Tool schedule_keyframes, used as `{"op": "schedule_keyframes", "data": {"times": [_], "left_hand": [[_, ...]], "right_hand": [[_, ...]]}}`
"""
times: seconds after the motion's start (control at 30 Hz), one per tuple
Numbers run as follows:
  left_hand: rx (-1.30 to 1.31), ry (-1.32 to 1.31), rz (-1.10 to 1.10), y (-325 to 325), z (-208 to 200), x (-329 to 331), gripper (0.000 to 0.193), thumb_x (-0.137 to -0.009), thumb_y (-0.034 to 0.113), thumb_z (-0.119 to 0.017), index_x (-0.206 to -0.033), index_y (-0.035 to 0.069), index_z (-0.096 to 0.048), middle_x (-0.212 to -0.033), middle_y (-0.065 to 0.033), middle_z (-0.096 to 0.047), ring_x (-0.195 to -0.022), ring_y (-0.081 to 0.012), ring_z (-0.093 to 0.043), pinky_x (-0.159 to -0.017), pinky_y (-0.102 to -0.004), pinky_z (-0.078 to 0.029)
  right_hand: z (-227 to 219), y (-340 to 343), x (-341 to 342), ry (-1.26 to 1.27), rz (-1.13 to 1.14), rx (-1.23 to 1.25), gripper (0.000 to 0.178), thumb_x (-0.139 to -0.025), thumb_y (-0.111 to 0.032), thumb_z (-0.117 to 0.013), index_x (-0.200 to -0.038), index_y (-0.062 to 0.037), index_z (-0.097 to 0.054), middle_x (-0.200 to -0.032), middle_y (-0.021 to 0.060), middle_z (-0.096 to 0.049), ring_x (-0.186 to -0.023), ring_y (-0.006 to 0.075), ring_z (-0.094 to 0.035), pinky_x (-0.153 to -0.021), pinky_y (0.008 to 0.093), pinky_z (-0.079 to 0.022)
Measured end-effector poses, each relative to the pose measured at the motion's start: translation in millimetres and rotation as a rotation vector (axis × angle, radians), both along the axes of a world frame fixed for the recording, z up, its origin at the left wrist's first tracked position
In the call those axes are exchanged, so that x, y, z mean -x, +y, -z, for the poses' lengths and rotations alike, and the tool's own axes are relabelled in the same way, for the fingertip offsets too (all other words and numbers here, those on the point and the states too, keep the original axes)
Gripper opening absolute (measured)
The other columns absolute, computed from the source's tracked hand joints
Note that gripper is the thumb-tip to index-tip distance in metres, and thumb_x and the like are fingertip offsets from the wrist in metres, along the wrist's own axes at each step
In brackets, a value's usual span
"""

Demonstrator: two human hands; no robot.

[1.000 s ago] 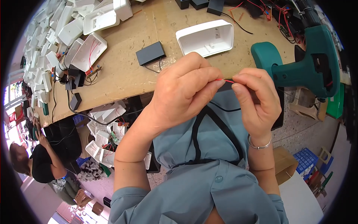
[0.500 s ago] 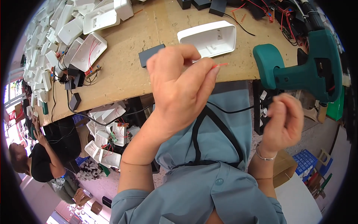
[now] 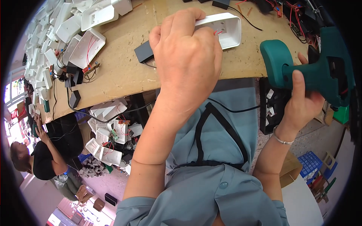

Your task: Soldering wires to circuit boards and assembling them into plastic housings at a manual workstation.

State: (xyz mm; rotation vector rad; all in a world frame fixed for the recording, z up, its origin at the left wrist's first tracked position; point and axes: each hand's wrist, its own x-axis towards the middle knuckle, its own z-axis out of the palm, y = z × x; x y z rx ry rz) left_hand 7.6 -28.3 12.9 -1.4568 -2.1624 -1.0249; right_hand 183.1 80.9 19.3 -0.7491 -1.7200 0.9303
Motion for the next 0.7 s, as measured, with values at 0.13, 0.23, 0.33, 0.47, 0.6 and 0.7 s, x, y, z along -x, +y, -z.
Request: {"op": "schedule_keyframes", "data": {"times": [0.13, 0.23, 0.33, 0.47, 0.6, 0.7], "left_hand": [[0.034, 0.160, -0.039, 3, -13, -6, 0.008, -0.066, 0.007, -0.062, -0.068, -0.001, -0.063, -0.087, -0.0095, -0.058, -0.079, -0.0247, -0.054, -0.071, -0.0339, -0.039], [0.069, 0.226, -0.036, 8, -17, -8, 0.008, -0.065, 0.007, -0.062, -0.067, -0.001, -0.063, -0.086, -0.0093, -0.057, -0.078, -0.0244, -0.054, -0.070, -0.0340, -0.040], [0.100, 0.208, -0.041, 3, -16, -5, 0.009, -0.065, 0.007, -0.063, -0.070, 0.000, -0.064, -0.089, -0.0091, -0.057, -0.081, -0.0247, -0.053, -0.072, -0.0344, -0.039], [0.093, 0.173, -0.013, 5, -14, -6, 0.010, -0.066, 0.008, -0.063, -0.074, 0.001, -0.064, -0.092, -0.0088, -0.056, -0.084, -0.0251, -0.052, -0.074, -0.0347, -0.038], [0.084, 0.185, -0.025, 2, -10, -6, 0.010, -0.066, 0.008, -0.063, -0.074, 0.001, -0.064, -0.091, -0.0087, -0.056, -0.083, -0.0249, -0.052, -0.073, -0.0346, -0.038], [0.066, 0.186, -0.019, 6, -8, -6, 0.010, -0.066, 0.008, -0.063, -0.074, 0.001, -0.064, -0.091, -0.0086, -0.056, -0.083, -0.0247, -0.052, -0.073, -0.0345, -0.038]], "right_hand": [[-9, 15, 10, -0.089, -0.085, -0.158, 0.041, -0.081, 0.000, -0.057, -0.117, 0.0075, -0.042, -0.103, 0.0222, -0.057, -0.094, 0.0219, -0.057, -0.076, 0.0269, -0.046], [-20, 13, 10, 0.011, -0.142, -0.209, 0.037, -0.080, 0.003, -0.052, -0.116, 0.0094, -0.043, -0.101, 0.0241, -0.057, -0.086, 0.0215, -0.057, -0.069, 0.0262, -0.045], [-26, -6, -12, -0.062, -0.160, -0.174, 0.040, -0.079, -0.002, -0.053, -0.116, 0.0105, -0.042, -0.095, 0.0228, -0.058, -0.077, 0.0192, -0.056, -0.063, 0.0269, -0.044], [-35, -34, -49, -0.045, -0.159, -0.007, 0.051, -0.078, -0.017, -0.060, -0.116, 0.0110, -0.042, -0.087, 0.0180, -0.058, -0.068, 0.0149, -0.052, -0.059, 0.0264, -0.042], [-21, -60, -67, 0.007, -0.204, 0.189, 0.064, -0.076, -0.032, -0.067, -0.117, 0.0112, -0.041, -0.096, 0.0156, -0.057, -0.063, 0.0141, -0.053, -0.057, 0.0260, -0.042], [-10, -69, -82, -0.123, -0.252, 0.291, 0.070, -0.074, -0.037, -0.069, -0.117, 0.0103, -0.041, -0.107, 0.0159, -0.056, -0.063, 0.0145, -0.054, -0.056, 0.0259, -0.042]]}}
